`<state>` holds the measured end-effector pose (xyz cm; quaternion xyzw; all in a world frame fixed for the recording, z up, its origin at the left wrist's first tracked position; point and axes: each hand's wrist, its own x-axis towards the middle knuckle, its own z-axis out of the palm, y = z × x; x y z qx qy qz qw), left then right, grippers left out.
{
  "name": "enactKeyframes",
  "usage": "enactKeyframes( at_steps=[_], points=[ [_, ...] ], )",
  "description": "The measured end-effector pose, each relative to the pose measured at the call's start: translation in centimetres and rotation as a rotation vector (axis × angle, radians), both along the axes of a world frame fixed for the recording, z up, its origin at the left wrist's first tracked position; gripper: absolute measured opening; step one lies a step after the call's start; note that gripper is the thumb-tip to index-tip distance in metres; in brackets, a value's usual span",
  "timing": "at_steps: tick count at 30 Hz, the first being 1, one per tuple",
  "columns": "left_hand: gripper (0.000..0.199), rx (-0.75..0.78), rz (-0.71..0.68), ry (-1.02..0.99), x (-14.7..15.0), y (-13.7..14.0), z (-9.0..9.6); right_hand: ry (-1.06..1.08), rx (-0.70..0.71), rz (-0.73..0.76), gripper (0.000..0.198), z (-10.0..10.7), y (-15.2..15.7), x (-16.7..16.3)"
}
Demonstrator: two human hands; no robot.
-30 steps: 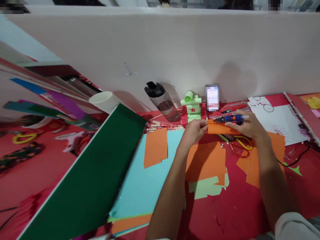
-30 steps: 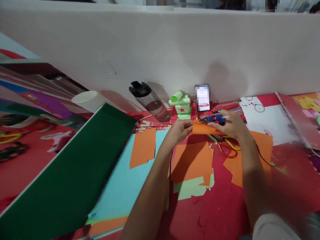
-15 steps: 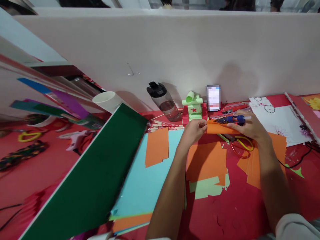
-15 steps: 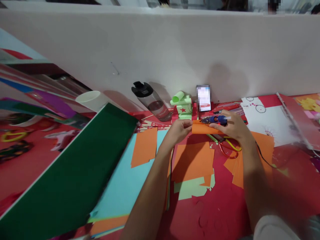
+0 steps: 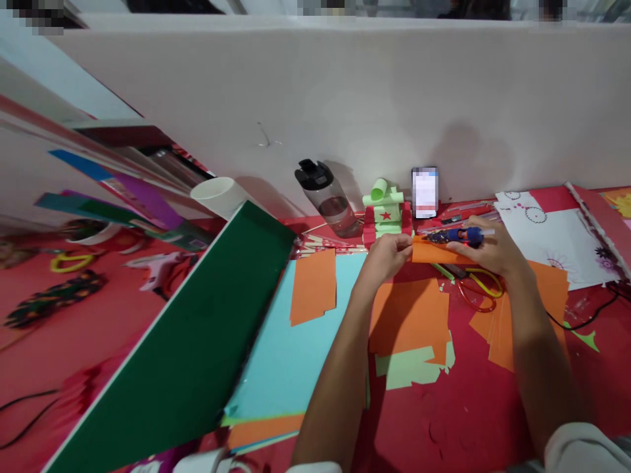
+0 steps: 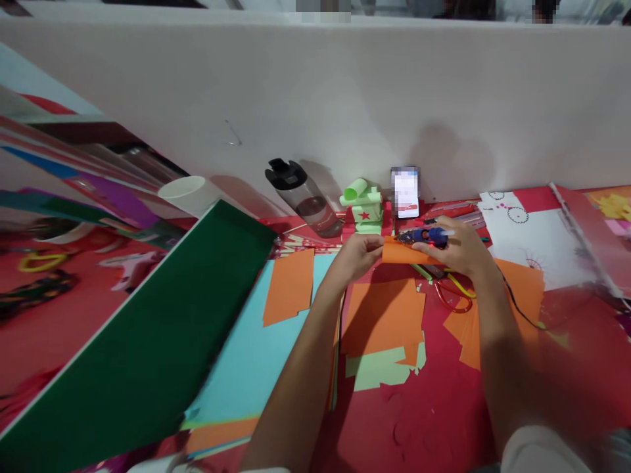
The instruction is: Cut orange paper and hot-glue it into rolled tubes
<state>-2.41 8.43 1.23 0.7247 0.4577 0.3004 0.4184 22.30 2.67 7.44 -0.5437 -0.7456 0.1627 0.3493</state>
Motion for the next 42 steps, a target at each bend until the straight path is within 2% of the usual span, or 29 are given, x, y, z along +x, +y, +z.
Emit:
enactKeyframes(
  at_steps=[7, 19, 35, 42],
  points=[
    [0.017, 0.007, -0.016, -0.01, 0.2, -0.2, 0.3, -0.025, -0.006, -0.036, 0.048, 0.5, -0.3, -0.3],
    [0.016, 0.004, -0.018, -0.007, 0.1, -0.2, 0.5, -0.041, -0.038, -0.072, 0.045, 0.3, -0.2, -0.1],
    [0.023, -0.016, 0.012, -0.091, -1.3, -0.2, 1.5, -0.046, -0.048, -0.159, 0.042, 0.3, -0.2, 0.7],
    [0.022, -0.053, -0.031, -0.128, -1.1, -0.4, 1.8, -0.058, -0.026, -0.132, 0.042, 0.2, -0.2, 0.1]
  ],
)
